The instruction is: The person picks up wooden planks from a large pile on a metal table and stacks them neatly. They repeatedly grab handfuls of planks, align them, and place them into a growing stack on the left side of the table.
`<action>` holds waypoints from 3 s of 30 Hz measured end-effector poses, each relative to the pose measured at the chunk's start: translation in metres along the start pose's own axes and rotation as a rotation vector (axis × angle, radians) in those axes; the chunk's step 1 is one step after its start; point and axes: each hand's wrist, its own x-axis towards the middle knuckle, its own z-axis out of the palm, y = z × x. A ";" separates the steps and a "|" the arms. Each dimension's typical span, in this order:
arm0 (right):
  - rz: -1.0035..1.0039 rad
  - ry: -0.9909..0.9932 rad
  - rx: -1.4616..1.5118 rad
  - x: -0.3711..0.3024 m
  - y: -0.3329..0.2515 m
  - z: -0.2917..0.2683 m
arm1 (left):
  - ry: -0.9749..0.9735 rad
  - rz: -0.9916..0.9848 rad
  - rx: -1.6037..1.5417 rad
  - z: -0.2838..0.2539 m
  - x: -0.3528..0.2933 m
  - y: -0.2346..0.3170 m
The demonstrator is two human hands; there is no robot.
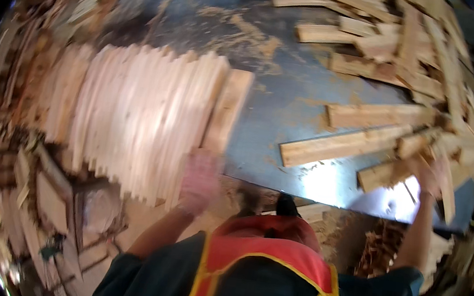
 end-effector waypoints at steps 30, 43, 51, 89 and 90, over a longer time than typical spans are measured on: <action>-0.339 -1.033 1.634 -0.045 -0.442 -0.384 | 0.090 -0.447 -2.428 -0.032 -0.081 -0.086; -0.390 -1.484 2.737 -0.164 -0.382 -0.402 | 0.089 -0.111 -0.539 -0.086 -0.028 -0.025; -0.900 -0.212 0.958 -0.089 -0.263 -0.315 | -0.090 -0.323 -0.783 -0.051 0.003 -0.001; -0.319 -0.928 1.940 -0.047 -0.417 -0.366 | -0.119 -0.769 -1.288 0.023 -0.120 -0.166; -0.294 -0.929 1.884 -0.037 -0.419 -0.364 | -0.102 -0.802 -1.271 0.023 -0.092 -0.184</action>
